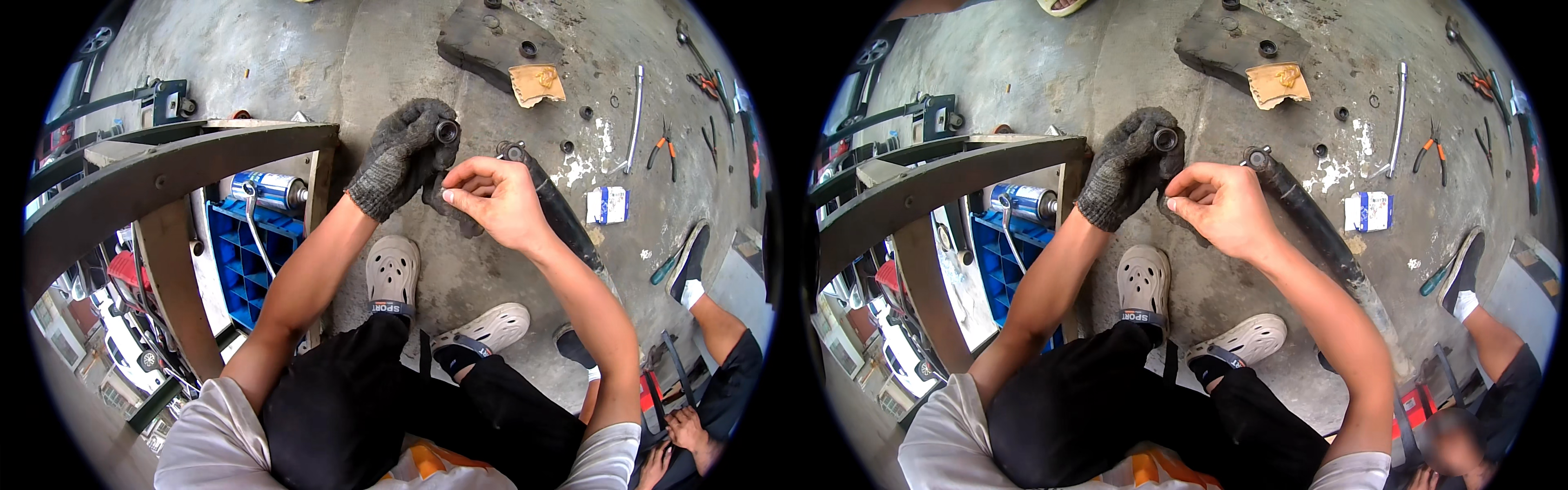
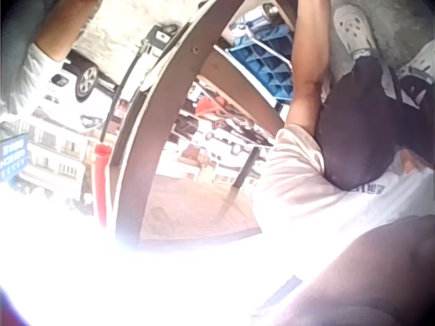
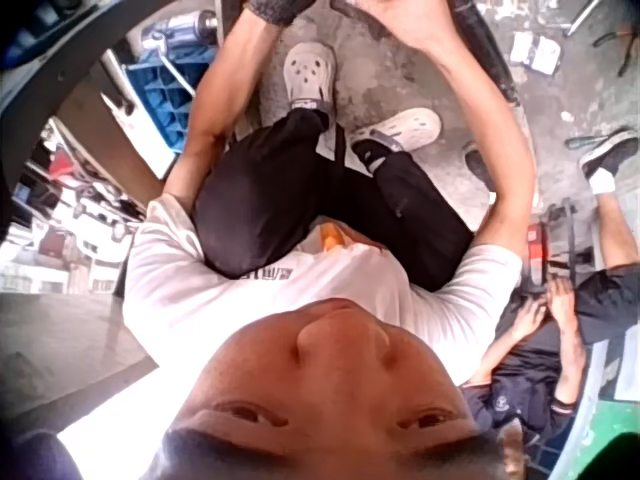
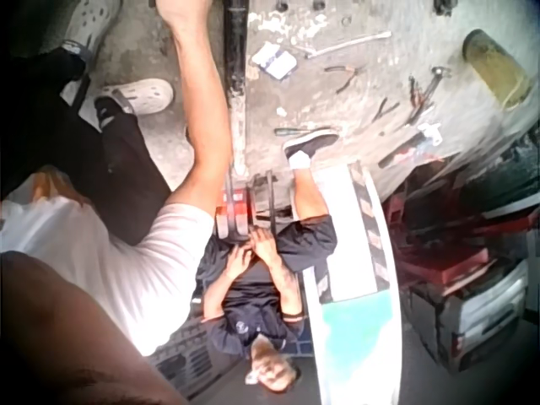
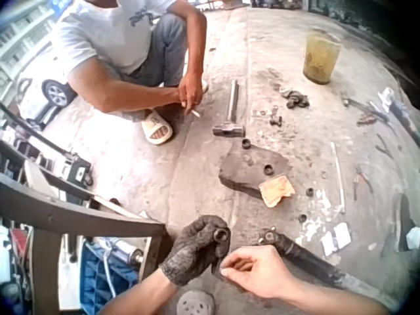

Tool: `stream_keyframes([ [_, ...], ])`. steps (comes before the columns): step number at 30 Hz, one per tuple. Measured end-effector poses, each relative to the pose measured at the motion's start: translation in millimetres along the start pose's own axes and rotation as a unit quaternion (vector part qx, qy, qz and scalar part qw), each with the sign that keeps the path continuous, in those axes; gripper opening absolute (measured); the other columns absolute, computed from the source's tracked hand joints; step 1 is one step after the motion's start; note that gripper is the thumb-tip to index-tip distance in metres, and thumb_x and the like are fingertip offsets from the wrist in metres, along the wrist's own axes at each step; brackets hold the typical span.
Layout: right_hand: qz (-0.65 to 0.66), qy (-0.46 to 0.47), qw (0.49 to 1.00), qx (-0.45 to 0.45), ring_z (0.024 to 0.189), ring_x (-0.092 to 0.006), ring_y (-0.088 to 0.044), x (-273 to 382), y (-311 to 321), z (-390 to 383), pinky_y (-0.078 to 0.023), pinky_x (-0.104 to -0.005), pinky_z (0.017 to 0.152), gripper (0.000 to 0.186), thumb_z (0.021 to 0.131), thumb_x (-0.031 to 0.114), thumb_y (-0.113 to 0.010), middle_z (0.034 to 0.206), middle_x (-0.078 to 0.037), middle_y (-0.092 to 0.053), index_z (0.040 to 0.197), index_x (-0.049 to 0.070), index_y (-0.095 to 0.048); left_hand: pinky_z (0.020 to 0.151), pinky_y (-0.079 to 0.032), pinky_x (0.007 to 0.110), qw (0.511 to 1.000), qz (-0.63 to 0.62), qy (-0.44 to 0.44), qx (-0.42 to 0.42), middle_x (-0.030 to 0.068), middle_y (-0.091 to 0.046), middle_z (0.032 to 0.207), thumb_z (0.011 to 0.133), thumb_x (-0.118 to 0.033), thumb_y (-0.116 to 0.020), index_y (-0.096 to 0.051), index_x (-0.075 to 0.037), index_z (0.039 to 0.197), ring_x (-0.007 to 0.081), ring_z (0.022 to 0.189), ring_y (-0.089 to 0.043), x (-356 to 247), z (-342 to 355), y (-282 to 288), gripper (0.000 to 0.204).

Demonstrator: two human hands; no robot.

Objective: The person sits on the floor of a workshop and assembles a mechanical component, likely a shock absorber. They use a screwdriver to apply grease to the part and insert small metal rings and seals into the assembly by hand.

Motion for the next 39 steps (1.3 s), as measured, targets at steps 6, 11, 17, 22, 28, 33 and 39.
stream_keyframes([
  [6, 0.038, 0.039, 0.997, -0.062, 0.086, -0.0148, -0.069, -7.8, 13.4, 13.7, -0.053, -0.0261, 0.073, 0.011, 0.085, -0.005, -0.065, 0.089, -0.010, -0.071, 0.096, -0.004, -0.066, 0.070, -0.049, 0.033, 0.995, -0.008, -0.022, 0.095, 0.0132, -0.060, 0.097, 0.087, -0.028, -0.072, -0.057, -0.003, 0.111, 0.0224, 0.083, -0.058, -30.8, -11.2, -27.7, 0.037],
  [11, -0.231, 0.155, 0.958, -0.069, 0.079, -0.0213, -0.068, 39.7, 25.2, -4.5, -0.052, -0.0272, 0.069, 0.013, 0.081, -0.004, -0.066, 0.088, -0.012, -0.069, 0.094, -0.002, -0.066, 0.072, -0.050, 0.033, 0.994, 0.058, -0.025, 0.092, 0.0119, -0.060, 0.097, 0.086, -0.028, -0.074, -0.059, -0.002, 0.103, 0.0211, 0.087, -0.059, -38.6, -19.4, -41.4, 0.034],
  [17, -0.219, 0.309, 0.916, -0.130, 0.075, -0.0242, -0.062, 68.8, 20.4, -37.1, -0.049, -0.0332, 0.064, 0.028, 0.070, 0.000, -0.077, 0.084, -0.012, -0.064, 0.095, -0.001, -0.066, 0.069, -0.050, 0.030, 0.989, 0.048, -0.017, 0.136, 0.0115, -0.060, 0.096, 0.085, -0.031, -0.075, -0.062, -0.001, 0.098, 0.0192, 0.084, -0.059, -32.2, -17.2, -48.7, 0.035],
  [22, -0.298, 0.403, 0.854, -0.143, 0.077, -0.0266, -0.057, 88.7, 17.5, -41.9, -0.046, -0.0350, 0.067, 0.038, 0.062, 0.005, -0.082, 0.088, -0.008, -0.061, 0.096, 0.005, -0.067, 0.061, -0.045, 0.024, 0.990, 0.054, 0.040, 0.121, 0.0059, -0.060, 0.089, 0.074, -0.037, -0.081, -0.061, -0.001, 0.096, 0.0140, 0.074, -0.057, -35.0, -24.0, -70.8, 0.047],
  [28, -0.347, 0.451, 0.809, -0.147, 0.074, -0.0240, -0.054, 93.1, 13.7, -47.1, -0.045, -0.0341, 0.062, 0.036, 0.060, 0.006, -0.080, 0.083, -0.002, -0.057, 0.094, 0.010, -0.069, 0.059, -0.043, 0.023, 0.986, 0.046, 0.072, 0.145, 0.0033, -0.058, 0.086, 0.064, -0.044, -0.088, -0.061, -0.002, 0.095, 0.0111, 0.074, -0.056, -28.3, -23.2, -71.4, 0.058],
  [33, -0.357, 0.478, 0.789, -0.144, 0.074, -0.0217, -0.052, 96.5, 8.2, -49.7, -0.044, -0.0345, 0.061, 0.038, 0.055, 0.004, -0.078, 0.081, 0.000, -0.053, 0.092, 0.013, -0.072, 0.067, -0.046, 0.030, 0.981, 0.061, 0.040, 0.178, 0.0053, -0.060, 0.083, 0.061, -0.039, -0.090, -0.063, -0.002, 0.089, 0.0178, 0.077, -0.058, -30.4, -23.9, -69.4, 0.054],
  [39, -0.363, 0.481, 0.788, -0.129, 0.075, -0.0215, -0.051, 98.6, 7.4, -51.8, -0.045, -0.0355, 0.063, 0.040, 0.055, 0.004, -0.076, 0.080, 0.001, -0.052, 0.094, 0.014, -0.073, 0.093, -0.046, 0.037, 0.937, 0.208, 0.004, 0.281, 0.0113, -0.063, 0.109, 0.072, -0.035, -0.081, -0.066, 0.001, 0.098, 0.0221, 0.105, -0.058, -33.9, -18.6, -58.9, 0.047],
])
Point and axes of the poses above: each hand's wrist, its own z-axis towards the middle knuckle, its own y-axis out of the back of the hand, x = y × z, the point moved 3 cm from there along z, towards the middle knuckle
